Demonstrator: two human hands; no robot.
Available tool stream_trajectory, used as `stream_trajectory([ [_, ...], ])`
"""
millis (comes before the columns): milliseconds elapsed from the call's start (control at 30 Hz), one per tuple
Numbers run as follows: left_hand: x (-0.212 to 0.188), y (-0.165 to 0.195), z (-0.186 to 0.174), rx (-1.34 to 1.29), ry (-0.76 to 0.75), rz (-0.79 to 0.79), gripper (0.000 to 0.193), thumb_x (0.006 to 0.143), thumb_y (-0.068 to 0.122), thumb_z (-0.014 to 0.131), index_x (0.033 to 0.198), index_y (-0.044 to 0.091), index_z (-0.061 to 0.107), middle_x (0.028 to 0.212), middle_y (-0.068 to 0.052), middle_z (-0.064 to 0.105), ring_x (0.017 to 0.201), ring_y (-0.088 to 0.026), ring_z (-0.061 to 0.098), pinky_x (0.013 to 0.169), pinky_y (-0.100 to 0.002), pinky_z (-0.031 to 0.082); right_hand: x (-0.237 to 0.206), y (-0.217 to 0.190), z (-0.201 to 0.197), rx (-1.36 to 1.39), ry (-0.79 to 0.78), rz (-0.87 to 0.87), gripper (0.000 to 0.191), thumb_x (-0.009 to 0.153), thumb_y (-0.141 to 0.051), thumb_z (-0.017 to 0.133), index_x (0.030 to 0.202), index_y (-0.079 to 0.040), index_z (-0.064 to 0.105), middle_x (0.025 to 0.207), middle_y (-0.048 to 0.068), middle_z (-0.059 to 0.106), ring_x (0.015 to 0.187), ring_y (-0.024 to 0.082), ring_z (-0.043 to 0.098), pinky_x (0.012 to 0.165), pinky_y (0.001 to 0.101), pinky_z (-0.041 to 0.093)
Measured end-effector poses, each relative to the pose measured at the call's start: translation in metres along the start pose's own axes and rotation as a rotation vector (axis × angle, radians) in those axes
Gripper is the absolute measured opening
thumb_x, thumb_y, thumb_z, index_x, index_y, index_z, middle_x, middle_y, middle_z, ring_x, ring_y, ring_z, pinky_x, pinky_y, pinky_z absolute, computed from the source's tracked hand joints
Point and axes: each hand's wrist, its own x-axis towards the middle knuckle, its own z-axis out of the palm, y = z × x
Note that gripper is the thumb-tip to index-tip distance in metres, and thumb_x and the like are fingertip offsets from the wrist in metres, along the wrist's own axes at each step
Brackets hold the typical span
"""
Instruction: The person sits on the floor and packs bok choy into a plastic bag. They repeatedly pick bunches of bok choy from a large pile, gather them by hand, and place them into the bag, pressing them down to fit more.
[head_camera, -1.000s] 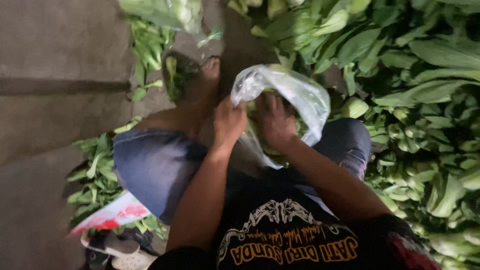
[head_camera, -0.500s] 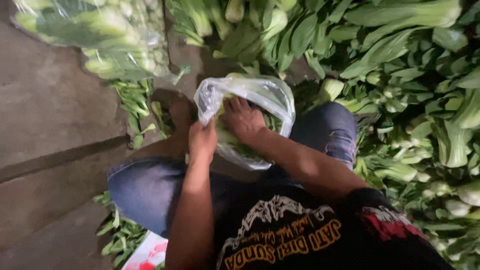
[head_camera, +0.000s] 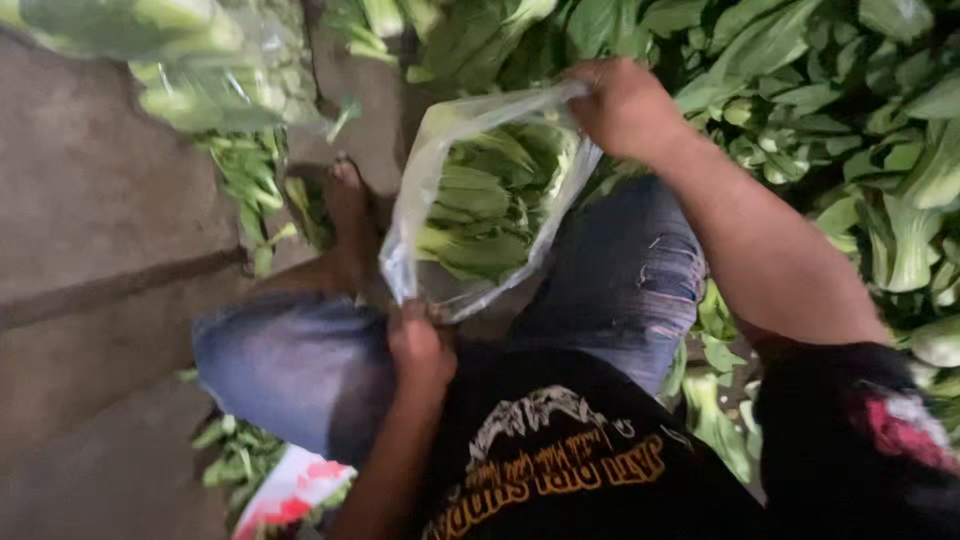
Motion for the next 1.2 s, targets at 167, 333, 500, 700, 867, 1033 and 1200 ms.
stream_trajectory([
  [167, 0.030, 0.088, 0.016, 0.167, 0.047, 0.140, 0.012, 0.100, 0.017, 0.055, 0.107, 0.009, 0.058, 0.077, -0.001, 0.052, 0.059, -0.016, 0.047, 0.044, -0.033, 0.036, -0.061, -0.010, -0.006, 0.044, 0.200, -0.116, 0.024, 0.096, -0.014, 0.067, 0.118, -0.005, 0.071, 0.096, 0.024, 0.072, 0.085, 0.041, 0.069, 0.074, 0.0504, 0.055],
  [333, 0.089, 0.218, 0.073, 0.584, -0.367, 0.437, 0.007, 0.106, 0.022, 0.061, 0.107, 0.016, 0.059, 0.068, 0.004, 0.046, 0.050, -0.008, 0.042, 0.041, -0.030, 0.031, -0.156, -0.056, 0.043, 0.766, -0.079, 0.086, 0.017, 0.092, -0.016, 0.058, 0.102, -0.008, 0.069, 0.071, 0.010, 0.064, 0.059, 0.027, 0.061, 0.049, 0.0458, 0.049],
  [500, 0.083, 0.258, 0.168, 1.567, -0.738, 1.490, 0.018, 0.106, 0.020, 0.068, 0.111, 0.003, 0.072, 0.096, -0.019, 0.072, 0.092, -0.036, 0.069, 0.080, -0.044, 0.054, -0.164, -0.145, 0.145, 0.453, 0.066, -0.201, 0.013, 0.090, -0.022, 0.060, 0.089, -0.012, 0.069, 0.086, 0.013, 0.067, 0.082, 0.033, 0.068, 0.073, 0.0447, 0.056],
  [700, 0.081, 0.201, 0.187, 1.650, -0.695, 1.061, 0.033, 0.098, 0.029, 0.071, 0.127, 0.015, 0.074, 0.096, -0.020, 0.073, 0.090, -0.031, 0.073, 0.086, -0.042, 0.055, -0.201, -0.044, 0.146, 1.094, 0.197, -0.384, 0.032, 0.101, -0.021, 0.057, 0.128, -0.004, 0.063, 0.121, 0.017, 0.070, 0.109, 0.032, 0.071, 0.095, 0.0424, 0.057],
  [867, 0.101, 0.207, 0.189, 1.535, -0.977, 1.315, 0.018, 0.100, 0.019, 0.075, 0.116, 0.012, 0.072, 0.107, -0.016, 0.073, 0.097, -0.027, 0.072, 0.090, -0.035, 0.056, -0.349, 0.208, 0.114, 0.436, 1.056, 0.876, 0.025, 0.105, -0.008, 0.050, 0.118, -0.008, 0.070, 0.107, 0.011, 0.075, 0.092, 0.029, 0.073, 0.080, 0.0410, 0.059],
  [1033, 0.082, 0.202, 0.236, 1.373, -1.266, 2.031, 0.029, 0.079, 0.004, 0.078, 0.109, 0.006, 0.075, 0.109, -0.023, 0.070, 0.101, -0.039, 0.065, 0.093, -0.047, 0.057, -0.421, 0.337, 0.124, 0.201, 1.266, 1.507, 0.058, 0.094, -0.041, 0.082, 0.126, 0.001, 0.059, 0.109, 0.027, 0.069, 0.099, 0.046, 0.066, 0.084, 0.0519, 0.053],
  [1200, 0.005, 0.188, 0.255, 1.397, -1.118, 1.686, 0.038, 0.087, 0.006, 0.074, 0.124, -0.001, 0.066, 0.122, -0.022, 0.064, 0.117, -0.037, 0.062, 0.108, -0.044, 0.051, -0.410, 0.341, 0.144, 0.312, 1.475, 1.419, 0.066, 0.090, -0.040, 0.087, 0.130, 0.000, 0.052, 0.110, 0.020, 0.071, 0.097, 0.040, 0.069, 0.085, 0.0490, 0.054],
])
